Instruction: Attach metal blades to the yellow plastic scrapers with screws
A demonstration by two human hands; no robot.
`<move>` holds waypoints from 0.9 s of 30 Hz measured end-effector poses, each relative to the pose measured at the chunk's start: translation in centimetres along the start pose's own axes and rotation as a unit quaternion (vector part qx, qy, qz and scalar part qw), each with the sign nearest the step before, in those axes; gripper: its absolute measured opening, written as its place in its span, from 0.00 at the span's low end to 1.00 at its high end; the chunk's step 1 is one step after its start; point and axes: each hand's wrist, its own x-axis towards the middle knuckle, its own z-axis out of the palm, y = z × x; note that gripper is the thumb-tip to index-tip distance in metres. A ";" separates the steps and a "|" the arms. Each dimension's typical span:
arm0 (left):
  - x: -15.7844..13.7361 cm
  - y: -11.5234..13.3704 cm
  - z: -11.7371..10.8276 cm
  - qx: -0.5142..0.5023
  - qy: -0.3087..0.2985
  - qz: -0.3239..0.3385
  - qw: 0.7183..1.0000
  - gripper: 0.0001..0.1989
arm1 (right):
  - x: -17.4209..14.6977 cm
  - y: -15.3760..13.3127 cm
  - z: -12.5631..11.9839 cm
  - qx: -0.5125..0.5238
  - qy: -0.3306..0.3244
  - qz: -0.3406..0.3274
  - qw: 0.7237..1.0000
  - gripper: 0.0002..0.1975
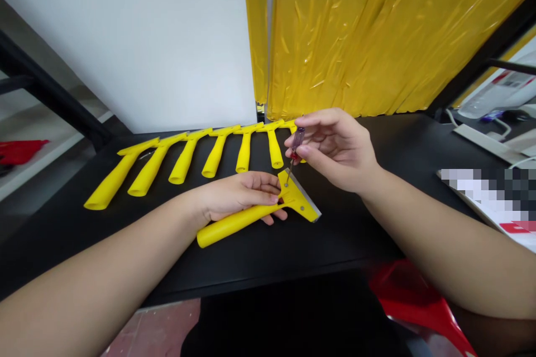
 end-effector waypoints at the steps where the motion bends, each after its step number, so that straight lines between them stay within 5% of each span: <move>1: 0.0 0.0 0.0 -0.003 0.003 -0.002 1.000 0.20 | 0.0 0.0 0.0 -0.001 -0.004 -0.009 1.000 0.18; 15: 0.1 -0.1 -0.1 0.000 0.007 0.009 1.000 0.18 | 0.0 0.0 0.4 -0.062 -0.015 -0.140 0.988 0.22; 27: -0.1 -0.1 0.0 -0.038 0.005 -0.011 0.999 0.16 | -0.1 -0.4 0.4 -0.087 -0.004 -0.152 0.984 0.24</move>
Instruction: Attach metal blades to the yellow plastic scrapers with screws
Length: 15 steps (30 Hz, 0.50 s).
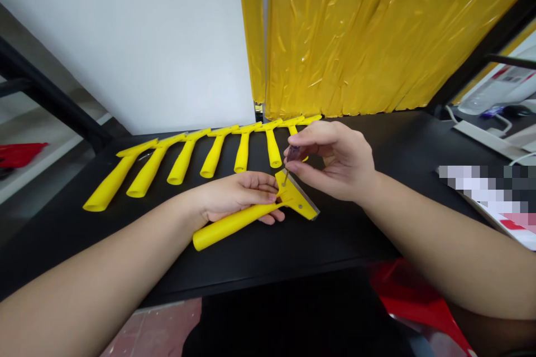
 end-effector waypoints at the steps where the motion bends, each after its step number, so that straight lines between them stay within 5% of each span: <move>1: 0.0 0.0 0.0 0.000 0.001 -0.001 1.000 0.16 | 0.0 0.0 0.0 -0.003 -0.001 0.001 1.000 0.24; 15: -0.2 0.3 0.2 0.039 0.007 -0.003 0.999 0.18 | -0.1 0.7 0.2 -0.019 0.007 -0.002 1.000 0.24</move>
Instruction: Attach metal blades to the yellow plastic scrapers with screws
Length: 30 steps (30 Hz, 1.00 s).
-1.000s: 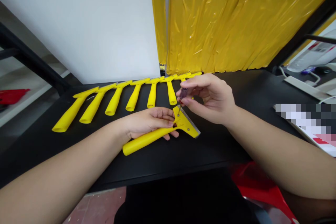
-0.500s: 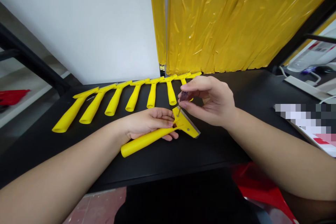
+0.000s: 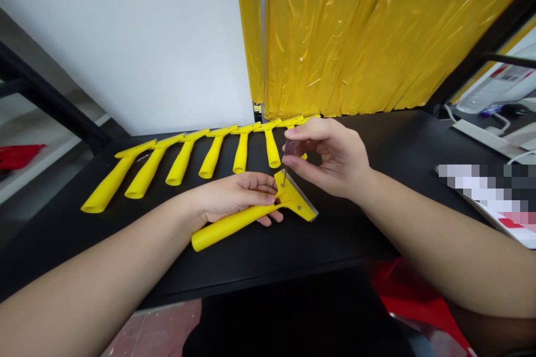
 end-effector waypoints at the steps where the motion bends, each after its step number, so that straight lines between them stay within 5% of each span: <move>1: 0.0 0.0 0.0 0.002 -0.001 0.000 1.000 0.18 | 0.0 0.1 0.1 0.000 0.007 0.001 1.000 0.24; 30: 0.1 0.1 0.1 -0.001 -0.005 0.001 1.000 0.19 | -0.3 0.3 0.5 0.007 0.038 0.015 0.999 0.21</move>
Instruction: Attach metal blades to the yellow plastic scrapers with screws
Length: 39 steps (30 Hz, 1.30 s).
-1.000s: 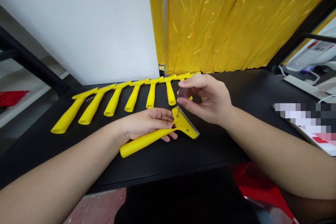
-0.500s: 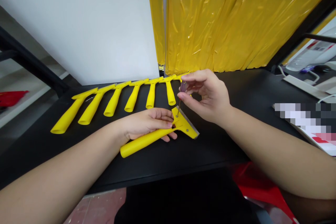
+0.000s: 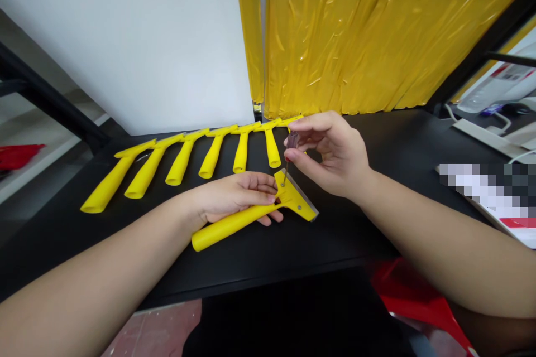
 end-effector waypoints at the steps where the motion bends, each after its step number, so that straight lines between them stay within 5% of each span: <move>1: 0.0 0.0 0.0 -0.001 0.000 0.001 1.000 0.19 | 0.0 0.0 0.0 0.004 -0.003 0.004 1.000 0.22; 20: 0.0 -0.1 -0.1 -0.002 0.004 -0.001 1.000 0.19 | -0.1 0.1 -0.2 0.016 -0.017 0.002 1.000 0.23; 29: 0.0 0.0 -0.1 0.004 -0.003 0.002 1.000 0.18 | 0.5 -1.1 0.1 0.129 -0.045 -0.009 0.991 0.15; 39: 0.2 -0.1 -0.1 0.013 0.007 0.015 1.000 0.17 | 0.8 -1.0 -0.1 -0.006 0.020 -0.051 0.999 0.13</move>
